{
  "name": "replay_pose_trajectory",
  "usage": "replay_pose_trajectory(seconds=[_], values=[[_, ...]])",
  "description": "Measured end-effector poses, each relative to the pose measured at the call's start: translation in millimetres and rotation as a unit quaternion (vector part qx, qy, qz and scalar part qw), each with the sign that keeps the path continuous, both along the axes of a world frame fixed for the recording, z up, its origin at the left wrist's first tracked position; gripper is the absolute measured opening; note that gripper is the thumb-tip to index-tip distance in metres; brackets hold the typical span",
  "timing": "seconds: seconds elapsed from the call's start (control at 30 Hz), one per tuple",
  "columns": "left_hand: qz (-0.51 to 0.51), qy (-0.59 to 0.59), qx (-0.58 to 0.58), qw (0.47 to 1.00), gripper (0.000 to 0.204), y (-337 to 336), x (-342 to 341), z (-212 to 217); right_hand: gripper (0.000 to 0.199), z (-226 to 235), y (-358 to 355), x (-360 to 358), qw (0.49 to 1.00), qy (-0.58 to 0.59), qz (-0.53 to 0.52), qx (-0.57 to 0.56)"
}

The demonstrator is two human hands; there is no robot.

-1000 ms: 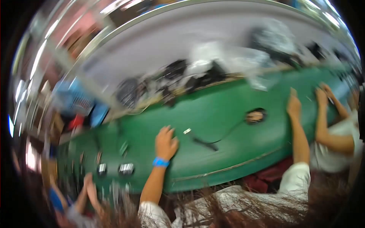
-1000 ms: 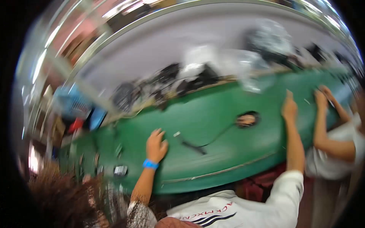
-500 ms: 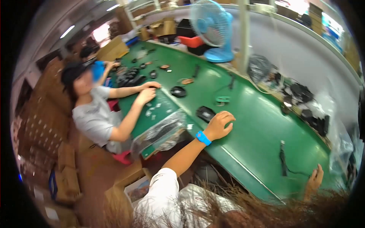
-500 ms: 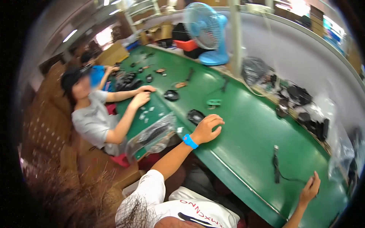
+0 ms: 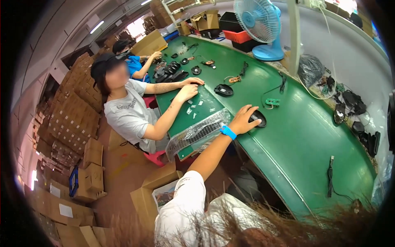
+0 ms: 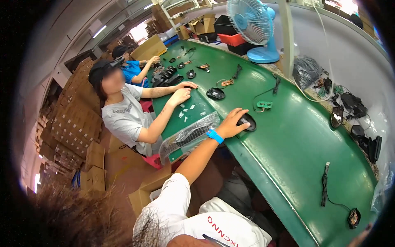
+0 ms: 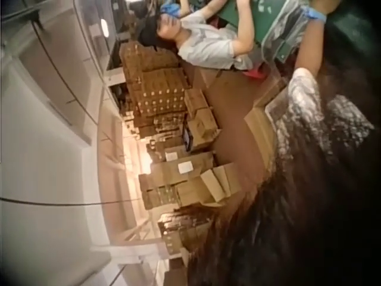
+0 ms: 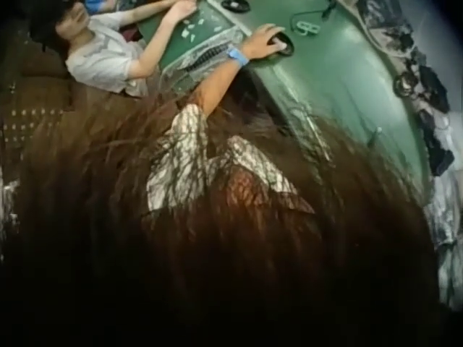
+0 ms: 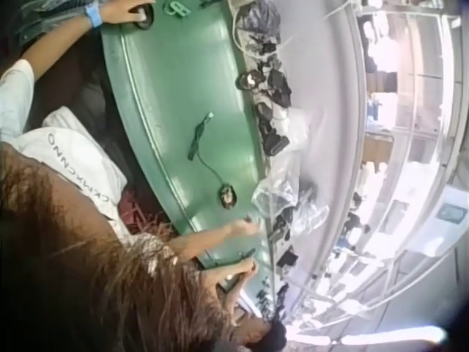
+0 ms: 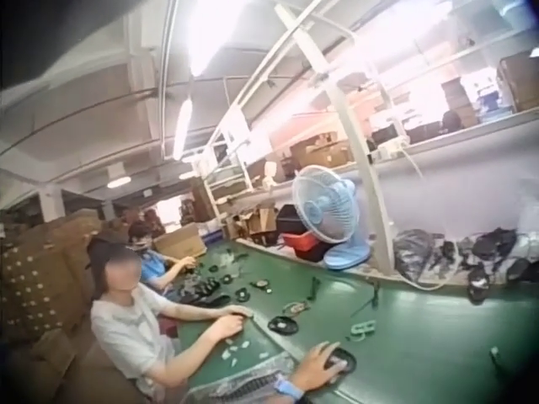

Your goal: The worker is assembling internal components and shells of computer mice on a factory assembly line.

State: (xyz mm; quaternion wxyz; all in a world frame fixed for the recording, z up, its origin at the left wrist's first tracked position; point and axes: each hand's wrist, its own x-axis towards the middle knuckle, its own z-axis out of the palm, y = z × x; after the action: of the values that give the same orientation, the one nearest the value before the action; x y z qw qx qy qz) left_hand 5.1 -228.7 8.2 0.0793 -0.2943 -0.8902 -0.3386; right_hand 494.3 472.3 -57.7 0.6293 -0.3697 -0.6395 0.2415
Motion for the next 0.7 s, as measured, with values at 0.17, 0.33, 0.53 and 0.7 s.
replay_pose_trajectory(seconds=[0.17, 0.33, 0.53, 0.7], values=[[-0.015, 0.009, -0.05, 0.999, 0.078, -8, 28, 18, 0.041, 64, -173, -84, 0.944, -0.226, 0.237, -0.052], [-0.132, 0.043, -0.104, 0.985, 0.083, 34, 54, 34, 0.024, 96, -285, -131, 0.843, -0.284, 0.457, 0.015], [-0.253, 0.013, -0.096, 0.963, 0.078, 139, 69, 41, 0.028, 109, -319, -190, 0.811, -0.28, 0.488, 0.165], [-0.381, 0.034, -0.053, 0.923, 0.072, 221, 67, 44, 0.033, 91, -316, -199, 0.839, -0.286, 0.432, 0.166]])
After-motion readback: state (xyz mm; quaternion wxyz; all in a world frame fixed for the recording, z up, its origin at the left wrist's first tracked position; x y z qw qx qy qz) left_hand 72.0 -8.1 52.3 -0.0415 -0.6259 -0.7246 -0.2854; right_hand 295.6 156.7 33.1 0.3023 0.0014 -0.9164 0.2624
